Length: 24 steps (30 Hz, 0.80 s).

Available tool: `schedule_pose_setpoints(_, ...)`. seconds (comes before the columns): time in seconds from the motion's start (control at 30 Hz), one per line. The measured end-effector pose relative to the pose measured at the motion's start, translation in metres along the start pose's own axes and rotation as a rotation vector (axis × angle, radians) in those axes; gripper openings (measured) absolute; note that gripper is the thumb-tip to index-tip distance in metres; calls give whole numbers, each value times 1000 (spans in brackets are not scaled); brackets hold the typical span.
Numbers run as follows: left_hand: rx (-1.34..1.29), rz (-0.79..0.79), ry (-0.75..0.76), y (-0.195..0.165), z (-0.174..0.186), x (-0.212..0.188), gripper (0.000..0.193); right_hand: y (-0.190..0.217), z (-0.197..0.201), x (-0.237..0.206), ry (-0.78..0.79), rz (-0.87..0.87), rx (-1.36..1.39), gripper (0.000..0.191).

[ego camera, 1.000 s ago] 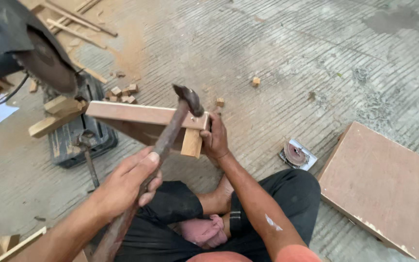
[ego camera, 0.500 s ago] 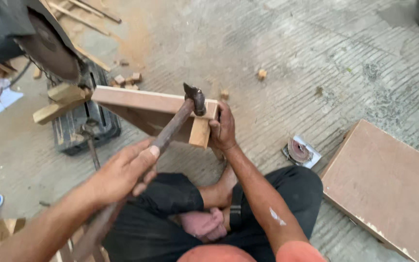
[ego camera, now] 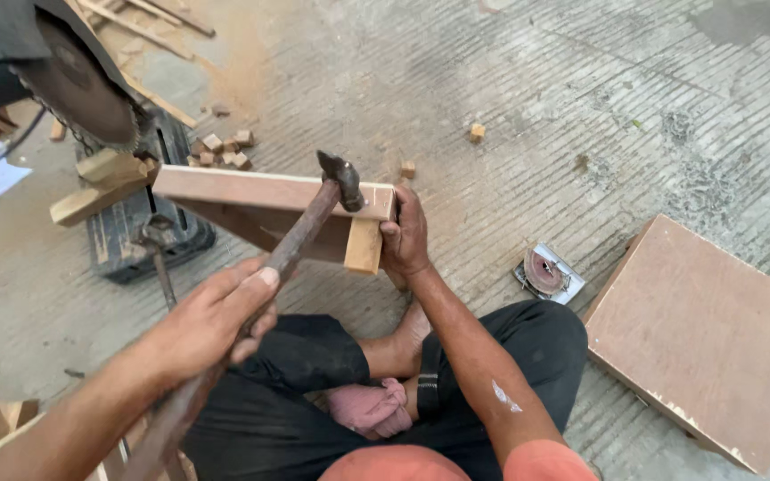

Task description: The person assembles a small wooden box by attaching small wooden blocks to the corners of a plywood frame using nails and a hammer. The person sits on the floor, positions the blocks, and hammers nails to secure them.

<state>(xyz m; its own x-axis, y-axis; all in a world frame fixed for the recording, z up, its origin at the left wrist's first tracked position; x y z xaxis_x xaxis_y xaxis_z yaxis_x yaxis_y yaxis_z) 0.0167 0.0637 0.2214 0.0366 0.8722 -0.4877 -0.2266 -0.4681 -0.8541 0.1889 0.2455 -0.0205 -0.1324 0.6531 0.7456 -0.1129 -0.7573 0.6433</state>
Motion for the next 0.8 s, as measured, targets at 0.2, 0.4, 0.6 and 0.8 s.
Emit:
schedule_pose_setpoints(0.2,-24,-685,-104,27,83,-70,41,1,-2,-10,-2,-54,60,89)
schedule_pose_setpoints(0.4,227,-534,-111,-2,-9,-19,34,-1,0,-6,8,-10,-2,85)
schedule_pose_setpoints(0.6,162,-382,-93,-31,8,-54,44,19,-15,-22,67,38,-48,80)
schedule_pose_setpoints(0.8,81,-705,-209,21,49,-86,49,11,-15,-10,56,39,-8,79)
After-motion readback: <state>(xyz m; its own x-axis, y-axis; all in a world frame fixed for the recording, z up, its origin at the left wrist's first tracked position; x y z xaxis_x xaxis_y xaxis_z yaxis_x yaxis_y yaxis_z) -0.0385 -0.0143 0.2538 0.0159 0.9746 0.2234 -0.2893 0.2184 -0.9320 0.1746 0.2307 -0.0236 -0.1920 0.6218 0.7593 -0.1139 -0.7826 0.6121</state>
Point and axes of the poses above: each hand's wrist, its own x-axis towards the middle knuckle, its own z-axis out of the back of the hand, y = z × x, the point moved 2 cm from there along x, towards the middle knuckle, and after that the axes turned 3 degrees about z, right-handed, at the moved point
